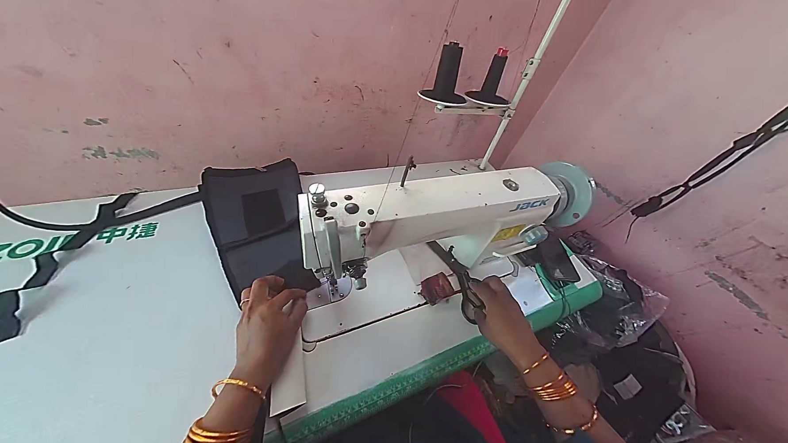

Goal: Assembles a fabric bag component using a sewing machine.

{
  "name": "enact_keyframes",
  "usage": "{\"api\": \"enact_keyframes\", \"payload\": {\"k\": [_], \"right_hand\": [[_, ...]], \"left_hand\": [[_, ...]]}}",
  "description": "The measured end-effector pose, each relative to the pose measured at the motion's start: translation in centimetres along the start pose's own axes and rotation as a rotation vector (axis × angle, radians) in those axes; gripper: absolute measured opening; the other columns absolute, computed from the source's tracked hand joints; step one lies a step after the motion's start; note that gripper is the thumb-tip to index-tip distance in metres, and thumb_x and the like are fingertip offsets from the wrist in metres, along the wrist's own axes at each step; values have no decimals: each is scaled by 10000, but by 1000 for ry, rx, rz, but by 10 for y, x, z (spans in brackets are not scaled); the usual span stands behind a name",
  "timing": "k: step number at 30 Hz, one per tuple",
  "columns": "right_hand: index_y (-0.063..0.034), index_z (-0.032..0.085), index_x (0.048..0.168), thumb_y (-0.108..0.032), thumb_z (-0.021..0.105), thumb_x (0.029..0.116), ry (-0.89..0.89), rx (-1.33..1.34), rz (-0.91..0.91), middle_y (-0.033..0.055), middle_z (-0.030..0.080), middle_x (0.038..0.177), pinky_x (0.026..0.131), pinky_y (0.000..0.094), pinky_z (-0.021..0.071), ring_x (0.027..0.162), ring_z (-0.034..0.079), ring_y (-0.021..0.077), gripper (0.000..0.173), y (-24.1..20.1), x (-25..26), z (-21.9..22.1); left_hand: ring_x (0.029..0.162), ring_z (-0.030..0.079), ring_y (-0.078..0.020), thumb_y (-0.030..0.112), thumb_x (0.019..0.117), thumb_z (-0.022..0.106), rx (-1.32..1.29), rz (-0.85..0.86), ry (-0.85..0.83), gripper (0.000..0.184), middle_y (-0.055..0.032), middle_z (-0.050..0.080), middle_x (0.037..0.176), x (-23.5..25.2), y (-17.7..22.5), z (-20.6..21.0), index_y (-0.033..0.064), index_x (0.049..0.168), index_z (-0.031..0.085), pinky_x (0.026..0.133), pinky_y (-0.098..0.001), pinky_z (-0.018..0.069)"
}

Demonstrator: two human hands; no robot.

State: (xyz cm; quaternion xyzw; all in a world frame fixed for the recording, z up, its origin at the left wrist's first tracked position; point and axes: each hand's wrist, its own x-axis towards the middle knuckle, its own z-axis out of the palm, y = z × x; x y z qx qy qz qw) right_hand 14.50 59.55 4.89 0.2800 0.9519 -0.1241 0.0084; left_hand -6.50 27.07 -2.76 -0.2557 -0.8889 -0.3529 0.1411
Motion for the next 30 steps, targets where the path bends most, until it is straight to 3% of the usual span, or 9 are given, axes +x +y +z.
{"api": "enact_keyframes", "payload": {"k": [3, 6, 9, 11, 14, 18, 24, 28, 30], "right_hand": [[-4, 617, 1368, -52, 730, 869, -32, 168, 65, 231, 650, 1203, 997, 514, 487, 1124, 625, 370, 514, 10, 13, -5], [74, 626, 1218, 125, 618, 840, 148, 856, 110, 119, 696, 919, 642, 296, 580, 717, 677, 158, 382, 17, 10, 10], [61, 549, 1315, 62, 460, 928, 129, 1397, 150, 78, 718, 897, 513, 245, 559, 618, 672, 121, 397, -5, -22, 22], [34, 559, 1353, -13, 600, 896, -29, 1549, 101, 52, 698, 788, 411, 207, 510, 491, 606, 76, 461, -26, -55, 34], [-32, 583, 1381, -309, 773, 915, -523, 1683, -35, 22, 667, 719, 426, 222, 517, 484, 593, 77, 574, -51, -90, 53], [-37, 592, 1307, -535, 762, 870, -807, 1724, -2, 37, 627, 719, 430, 248, 534, 485, 597, 109, 684, -109, -82, 77], [19, 578, 1320, -307, 704, 954, -651, 1556, -54, 9, 627, 649, 406, 233, 520, 451, 587, 87, 506, -121, -83, 67], [59, 518, 1415, -86, 776, 860, -258, 1041, -173, -7, 676, 729, 454, 239, 531, 515, 604, 64, 629, -73, -76, 44], [81, 590, 1364, -81, 758, 806, 75, 608, -287, 75, 729, 895, 647, 299, 575, 720, 681, 136, 605, -42, -41, 48]], "left_hand": [[1130, 600, -477, 142, 875, 703, 53, -4, 26, 111, -243, 658, 1198, -1, 3, 0, 83, 912, 790, 880, -608, 513], [1090, 643, -412, 131, 930, 655, 76, -78, -51, 155, -211, 683, 1137, 1, 10, -4, 46, 976, 775, 895, -558, 529], [1005, 702, -357, 123, 952, 611, 85, -114, -64, 193, -204, 689, 1152, 1, 16, -6, 17, 1019, 757, 842, -495, 575], [944, 716, -346, 108, 954, 594, 55, -134, -41, 237, -214, 686, 1143, 0, 18, -7, -10, 1118, 717, 794, -473, 587], [883, 712, -325, 113, 954, 581, 50, -145, -35, 268, -205, 682, 1101, -2, 18, -7, -13, 1150, 713, 758, -447, 589], [842, 708, -318, 130, 954, 587, 78, -142, -27, 236, -191, 687, 1016, -3, 16, -6, -17, 1067, 733, 739, -444, 586], [906, 714, -341, 169, 990, 570, 103, -234, -104, 289, -198, 708, 1072, -9, 11, -27, -17, 1155, 718, 815, -491, 573], [820, 715, -339, 93, 955, 584, 116, -185, -10, 251, -197, 720, 960, -38, -33, -64, -32, 1105, 741, 775, -497, 578], [756, 714, -335, 52, 897, 611, 142, -108, 44, 205, -190, 718, 871, -65, -52, -84, -39, 1009, 757, 716, -497, 584]]}}
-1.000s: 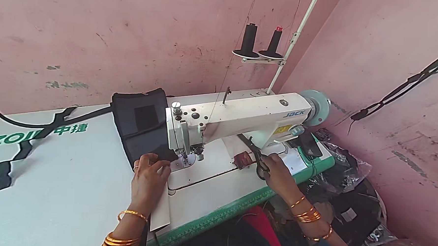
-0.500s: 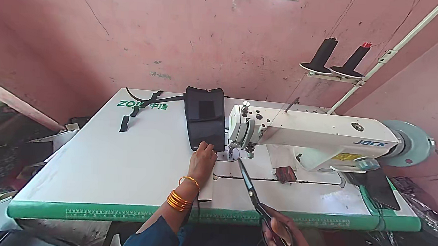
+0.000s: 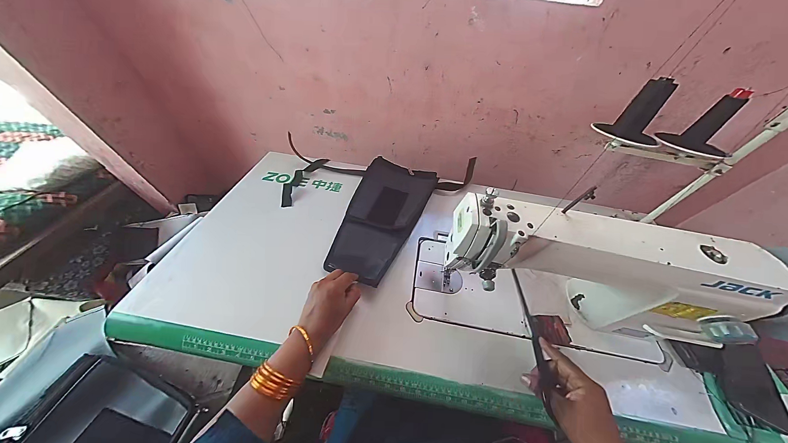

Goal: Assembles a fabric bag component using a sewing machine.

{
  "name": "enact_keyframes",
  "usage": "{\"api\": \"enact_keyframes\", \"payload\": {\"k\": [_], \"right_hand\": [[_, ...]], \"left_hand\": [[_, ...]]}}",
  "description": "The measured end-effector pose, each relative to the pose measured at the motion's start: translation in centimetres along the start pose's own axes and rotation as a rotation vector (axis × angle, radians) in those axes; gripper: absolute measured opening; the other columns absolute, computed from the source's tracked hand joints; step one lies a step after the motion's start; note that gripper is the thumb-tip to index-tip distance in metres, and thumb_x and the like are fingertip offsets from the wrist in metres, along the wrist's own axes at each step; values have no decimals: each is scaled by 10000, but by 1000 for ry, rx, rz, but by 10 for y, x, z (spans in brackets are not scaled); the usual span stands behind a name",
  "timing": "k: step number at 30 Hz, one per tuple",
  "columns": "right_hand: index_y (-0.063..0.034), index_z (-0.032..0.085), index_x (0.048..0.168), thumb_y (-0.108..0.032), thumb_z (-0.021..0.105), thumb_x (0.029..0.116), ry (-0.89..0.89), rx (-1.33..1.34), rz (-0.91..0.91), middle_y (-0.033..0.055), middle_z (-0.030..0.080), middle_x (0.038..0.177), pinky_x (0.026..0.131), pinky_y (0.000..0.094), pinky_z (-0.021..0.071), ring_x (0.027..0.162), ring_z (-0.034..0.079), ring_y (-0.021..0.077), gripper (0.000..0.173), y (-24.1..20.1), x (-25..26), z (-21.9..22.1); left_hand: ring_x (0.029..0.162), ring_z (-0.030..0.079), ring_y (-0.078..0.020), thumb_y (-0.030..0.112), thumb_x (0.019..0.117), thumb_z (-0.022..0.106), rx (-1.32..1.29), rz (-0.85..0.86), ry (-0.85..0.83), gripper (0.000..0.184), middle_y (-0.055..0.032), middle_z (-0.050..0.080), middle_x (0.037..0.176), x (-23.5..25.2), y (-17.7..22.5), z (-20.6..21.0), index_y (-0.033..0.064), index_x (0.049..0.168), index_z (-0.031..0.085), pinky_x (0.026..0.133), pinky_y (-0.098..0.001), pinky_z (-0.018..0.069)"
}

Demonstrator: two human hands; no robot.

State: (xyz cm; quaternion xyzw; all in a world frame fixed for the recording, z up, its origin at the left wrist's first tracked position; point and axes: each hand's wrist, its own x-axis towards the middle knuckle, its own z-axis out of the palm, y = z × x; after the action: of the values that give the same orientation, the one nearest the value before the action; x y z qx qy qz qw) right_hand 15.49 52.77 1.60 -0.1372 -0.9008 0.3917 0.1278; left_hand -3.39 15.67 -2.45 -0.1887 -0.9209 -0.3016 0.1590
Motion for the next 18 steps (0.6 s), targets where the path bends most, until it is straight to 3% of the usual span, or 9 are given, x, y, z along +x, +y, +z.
{"api": "enact_keyframes", "payload": {"k": [2, 3, 5, 6, 8, 11, 14, 16, 18], "right_hand": [[149, 673, 1196, 109, 646, 816, 104, -340, -188, 316, 688, 1143, 930, 602, 530, 1050, 682, 466, 383, 21, 21, -17], [148, 706, 1100, 149, 606, 813, 138, -425, -257, 356, 669, 1142, 955, 667, 484, 1076, 642, 548, 304, 23, 25, -21], [95, 747, 1018, 39, 585, 831, 157, -363, -384, 294, 709, 1077, 918, 618, 519, 1027, 675, 485, 254, 8, 27, -13], [49, 766, 1023, -56, 611, 861, 99, -224, -399, 216, 739, 1066, 902, 503, 567, 1006, 713, 361, 248, -5, 22, 1], [5, 755, 1081, -138, 661, 904, -192, 205, -287, 100, 747, 1099, 886, 288, 606, 1007, 725, 152, 246, -32, 18, 39], [35, 655, 1256, -96, 678, 929, -475, 560, -26, 124, 689, 1209, 917, 294, 591, 1071, 691, 158, 353, -79, 50, 100], [69, 519, 1360, -54, 569, 1020, -349, 810, 234, 173, 621, 1242, 886, 298, 555, 1012, 655, 164, 365, -122, 95, 149], [70, 461, 1410, -47, 516, 1049, -228, 928, 313, 200, 529, 1368, 960, 309, 514, 1112, 605, 185, 383, -145, 118, 167], [70, 495, 1396, -5, 541, 1016, -158, 911, 218, 203, 511, 1410, 983, 336, 499, 1169, 581, 201, 390, -160, 125, 181]], "left_hand": [[757, 710, -336, 55, 864, 639, -18, -42, -134, 178, -177, 714, 831, -36, 2, -32, -31, 960, 763, 721, -521, 579], [767, 707, -314, 83, 868, 661, -66, -105, -281, 174, -156, 721, 827, -56, 13, -52, -10, 963, 772, 740, -522, 574], [745, 723, -181, 195, 900, 723, -276, -217, -597, 202, -61, 765, 855, -86, 28, -93, 65, 1038, 792, 725, -413, 596], [692, 716, -104, 247, 896, 754, -439, -272, -643, 250, -9, 768, 857, -99, 28, -108, 82, 1081, 784, 660, -316, 612], [634, 710, -79, 280, 880, 779, -656, -468, -432, 321, 13, 771, 884, -115, 20, -126, 78, 1129, 765, 570, -261, 618], [610, 689, -93, 182, 987, 668, -677, -740, -57, 189, -38, 781, 918, -106, -4, -123, 43, 1093, 741, 532, -231, 555], [674, 729, -170, 167, 982, 702, -683, -908, 25, 379, -120, 747, 992, -93, -16, -105, -20, 1293, 594, 610, -309, 620], [708, 712, -201, 363, 899, 803, -432, -937, 96, 727, -143, 705, 1037, -81, -34, -91, -16, 1421, 467, 663, -385, 619], [911, 690, -310, 484, 840, 822, -264, -936, 133, 874, -196, 697, 1090, -60, -60, -89, -27, 1452, 466, 853, -526, 558]]}}
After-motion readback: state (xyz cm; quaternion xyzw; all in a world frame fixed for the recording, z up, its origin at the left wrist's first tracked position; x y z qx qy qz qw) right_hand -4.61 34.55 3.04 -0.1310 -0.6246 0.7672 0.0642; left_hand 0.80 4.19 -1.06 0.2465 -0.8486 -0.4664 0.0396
